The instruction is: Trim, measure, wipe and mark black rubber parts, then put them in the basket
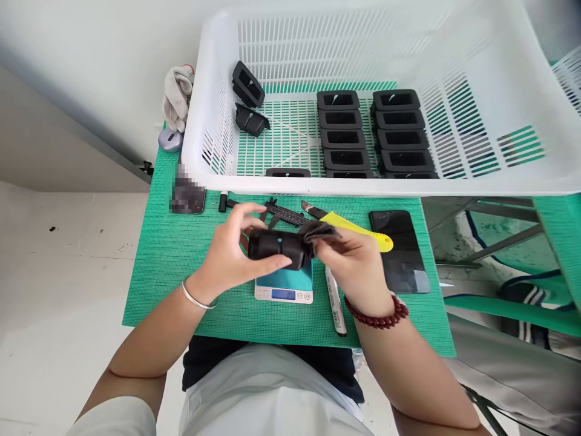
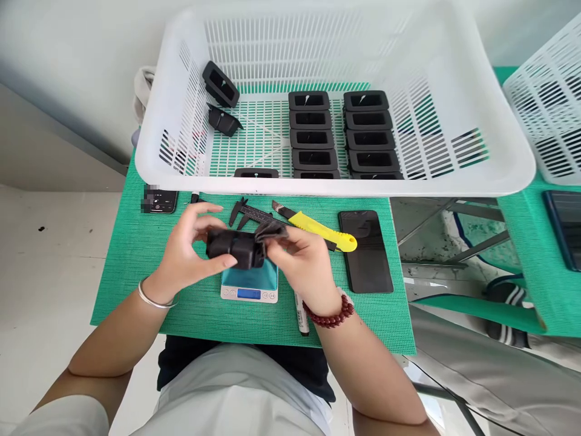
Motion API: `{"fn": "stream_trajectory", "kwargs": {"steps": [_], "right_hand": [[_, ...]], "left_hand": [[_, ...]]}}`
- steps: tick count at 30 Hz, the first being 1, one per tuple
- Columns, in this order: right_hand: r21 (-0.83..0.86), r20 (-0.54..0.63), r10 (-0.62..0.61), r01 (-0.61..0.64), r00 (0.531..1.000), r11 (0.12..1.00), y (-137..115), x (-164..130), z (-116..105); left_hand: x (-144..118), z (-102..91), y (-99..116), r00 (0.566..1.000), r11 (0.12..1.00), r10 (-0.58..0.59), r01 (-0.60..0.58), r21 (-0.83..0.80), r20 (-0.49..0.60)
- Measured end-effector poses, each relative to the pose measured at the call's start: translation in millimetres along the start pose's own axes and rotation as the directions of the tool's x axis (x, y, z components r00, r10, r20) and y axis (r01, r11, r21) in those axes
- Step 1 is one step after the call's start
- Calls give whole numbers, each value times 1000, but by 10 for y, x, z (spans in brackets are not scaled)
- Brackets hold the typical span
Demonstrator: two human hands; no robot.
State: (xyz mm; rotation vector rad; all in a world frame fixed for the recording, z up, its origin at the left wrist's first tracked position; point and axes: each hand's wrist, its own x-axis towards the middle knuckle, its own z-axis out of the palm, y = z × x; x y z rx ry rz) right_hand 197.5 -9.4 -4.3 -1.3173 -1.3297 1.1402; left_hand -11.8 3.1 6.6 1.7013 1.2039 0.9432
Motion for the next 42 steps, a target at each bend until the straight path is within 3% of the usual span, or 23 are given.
{"fn": "stream_trajectory", "kwargs": {"steps": [2,4,6,10,12,15,20,24,26,31,38,42], "right_hand": [[65,-155,21,-11,988,998,34,-2,6],[104,-214,29,-6,977,995,50,-2,20],[113,-172,28,-9,985,994,38,2,36],[97,77,68,-76,995,992,-32,15,51],[95,137,81,-94,987,991,-59,15,54],[82,116,61,-71,991,994,-74,-5,70],[-99,16,-25,27,1000,995,-67,-67,132],[-220,-86,-136,114,987,969,-62,-86,165],[-181,-73,-113,98,991,979,-63,-86,176],[-140,60,-41,49,997,989,-92,-75,198],[9,-7,-54,54,999,999,-157,-24,185],[-4,54,-52,52,997,999,-138,-57,213]], "left_hand": [[21,16,-52,992,973,-128,127,-192,11],[31,63,-88,977,904,-202,215,-369,74],[29,126,-102,975,845,-222,208,-493,31],[-3,220,-107,974,788,-222,150,-596,-48],[-27,243,-119,982,793,-190,144,-591,-16],[-63,271,-126,995,826,-98,96,-555,27],[-126,348,-60,1000,919,7,2,-394,20],[-186,418,-24,999,936,-3,17,-352,40],[-192,425,-18,999,930,-30,38,-365,26],[-124,359,8,985,938,-34,-27,-346,-170],[-143,370,45,999,915,-32,29,-402,-1],[-151,348,23,990,928,-9,-45,-371,-144]]}}
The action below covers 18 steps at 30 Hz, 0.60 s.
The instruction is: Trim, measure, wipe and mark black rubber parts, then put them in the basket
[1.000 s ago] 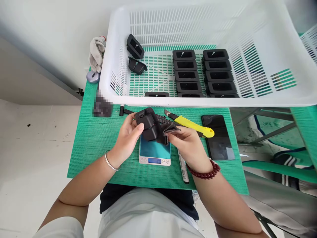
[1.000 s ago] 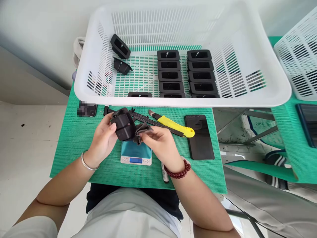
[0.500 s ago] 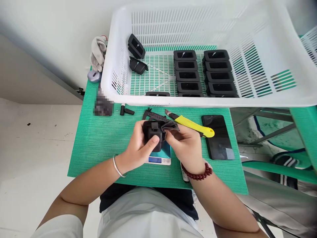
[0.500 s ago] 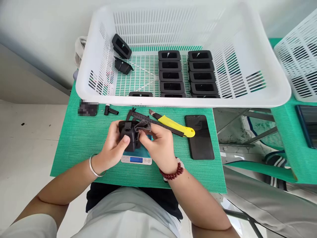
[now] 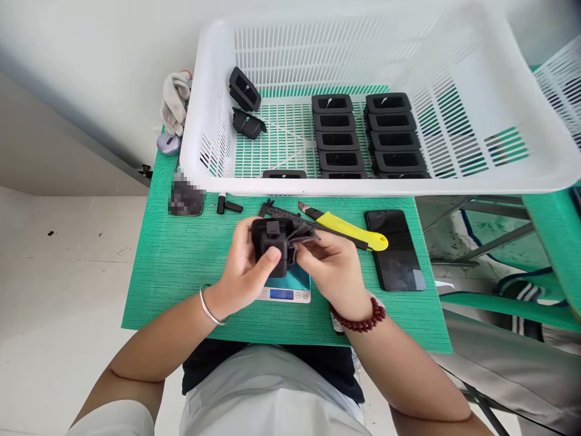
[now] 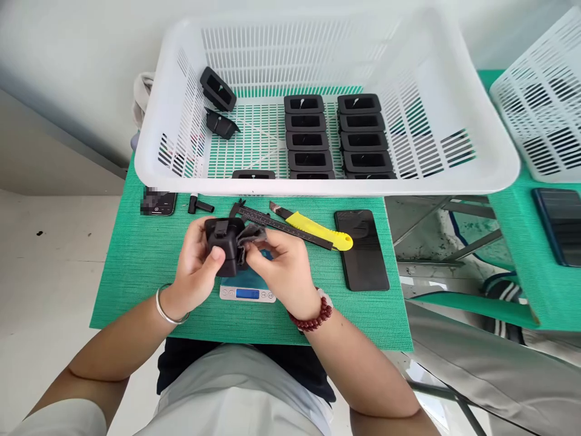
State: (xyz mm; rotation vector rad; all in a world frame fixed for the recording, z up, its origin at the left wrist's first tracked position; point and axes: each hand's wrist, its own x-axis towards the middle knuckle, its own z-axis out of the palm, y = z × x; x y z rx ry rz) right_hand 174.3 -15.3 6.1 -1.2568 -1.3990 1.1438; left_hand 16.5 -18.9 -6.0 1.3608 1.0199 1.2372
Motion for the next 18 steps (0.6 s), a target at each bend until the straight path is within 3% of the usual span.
{"fn": "stream_trajectory", "kwargs": {"steps": [3,11,18], "right_hand": [[-43,54,18,-16,998,999,21,-19,13],[0,-15,-40,40,999,999,12,-9,-11],[-23,41,-74,74,996,997,11,-28,33]], "left_hand": [[13,-19,-11,997,999,40,-41,-11,-59],[9,26,66,996,999,54,-55,0,70],[9,-30,42,990,990,138,-138,-2,-15]]}}
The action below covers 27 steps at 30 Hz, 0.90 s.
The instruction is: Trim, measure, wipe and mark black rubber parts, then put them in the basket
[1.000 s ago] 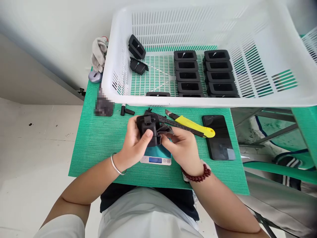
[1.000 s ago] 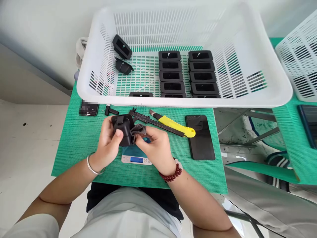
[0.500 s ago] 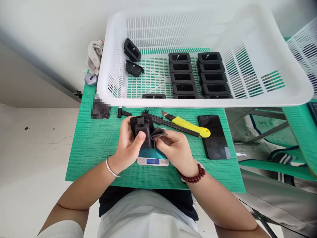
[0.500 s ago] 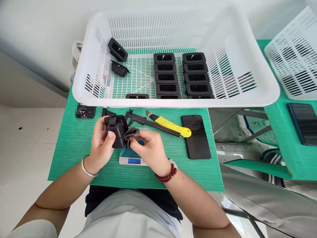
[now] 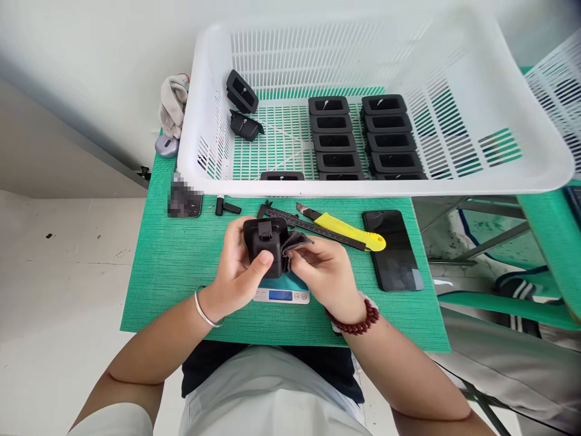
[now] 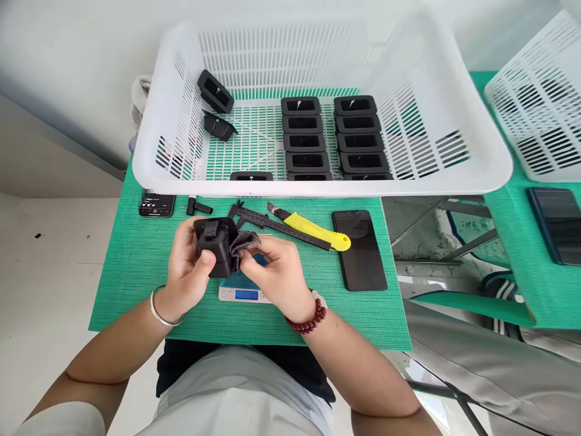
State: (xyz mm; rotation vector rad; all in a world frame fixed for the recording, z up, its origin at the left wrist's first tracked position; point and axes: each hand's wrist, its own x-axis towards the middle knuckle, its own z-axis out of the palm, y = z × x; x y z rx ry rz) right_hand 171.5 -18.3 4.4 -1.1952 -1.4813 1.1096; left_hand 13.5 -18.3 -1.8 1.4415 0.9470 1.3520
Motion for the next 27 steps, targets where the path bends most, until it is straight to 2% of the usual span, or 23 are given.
{"fn": "stream_trajectory", "kwargs": {"steps": [2,5,9,12,17,20,23,27], "right_hand": [[4,11,7,-7,1000,1000,7,-7,5],[63,29,57,-59,998,996,40,-14,6],[167,-57,125,-114,991,979,116,21,-32],[183,-89,150,-132,985,974,145,63,-66],[243,17,144,-144,989,959,99,79,-29],[240,32,130,-134,991,961,72,61,14],[136,15,101,-102,995,985,71,43,26],[-124,-22,13,-16,1000,992,57,49,-12]], "left_hand": [[9,-21,-36,999,1000,-7,6,-24,-39],[68,-87,-67,984,994,-33,14,-106,-177],[158,-180,-32,961,982,-108,63,-177,-253],[166,-202,-6,962,973,-148,100,-206,-229],[87,-169,-52,974,970,-178,149,-193,-140],[31,-119,-77,980,972,-183,167,-167,-83],[-1,-63,-56,985,981,-164,157,-116,-47],[-8,-24,-8,992,992,-122,123,-24,42]]}}
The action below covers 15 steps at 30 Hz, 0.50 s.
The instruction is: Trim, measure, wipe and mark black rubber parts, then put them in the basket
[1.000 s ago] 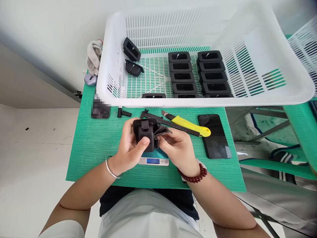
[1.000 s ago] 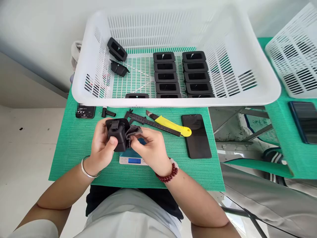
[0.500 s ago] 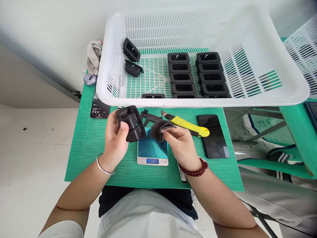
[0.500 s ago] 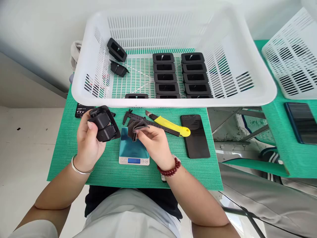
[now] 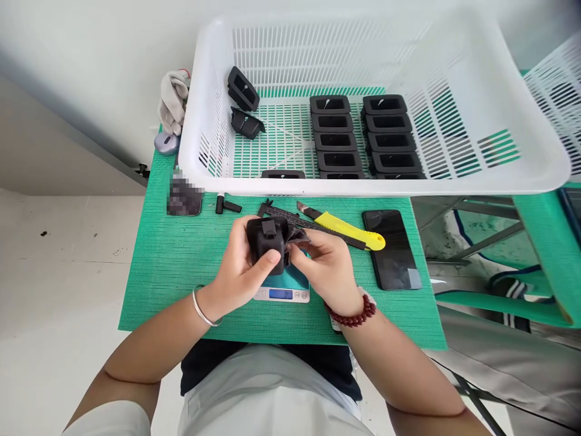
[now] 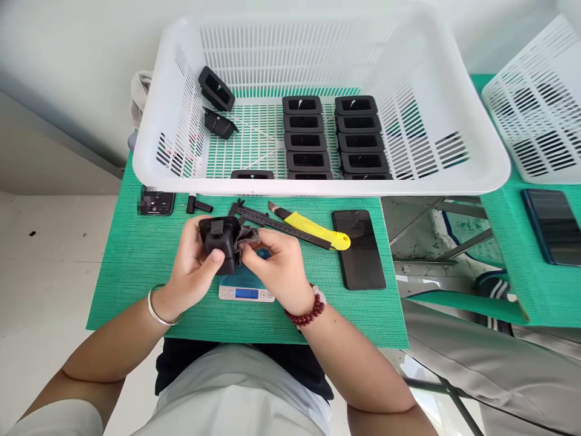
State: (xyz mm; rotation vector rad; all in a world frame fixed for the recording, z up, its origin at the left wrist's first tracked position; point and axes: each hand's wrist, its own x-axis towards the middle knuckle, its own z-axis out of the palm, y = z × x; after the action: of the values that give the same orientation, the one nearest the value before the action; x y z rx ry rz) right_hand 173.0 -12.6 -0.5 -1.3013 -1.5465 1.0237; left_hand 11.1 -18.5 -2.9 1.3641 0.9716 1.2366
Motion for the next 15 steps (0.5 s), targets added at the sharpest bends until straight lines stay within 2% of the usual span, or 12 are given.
{"fn": "stream_trajectory", "kwargs": {"steps": [4,8,12,15], "right_hand": [[-215,-6,-170,164,986,963,-44,16,-53],[-341,-11,-281,261,960,903,-75,2,-67],[-365,-34,-294,262,955,893,-76,-22,-56],[-260,-77,-200,174,977,950,-53,-19,-65]], "left_hand": [[0,-4,8,997,999,-36,35,14,64],[10,-6,-1,998,1000,-30,29,12,57],[18,5,-6,999,1000,-9,8,11,40],[21,-3,-11,999,999,-28,29,-16,25]]}}
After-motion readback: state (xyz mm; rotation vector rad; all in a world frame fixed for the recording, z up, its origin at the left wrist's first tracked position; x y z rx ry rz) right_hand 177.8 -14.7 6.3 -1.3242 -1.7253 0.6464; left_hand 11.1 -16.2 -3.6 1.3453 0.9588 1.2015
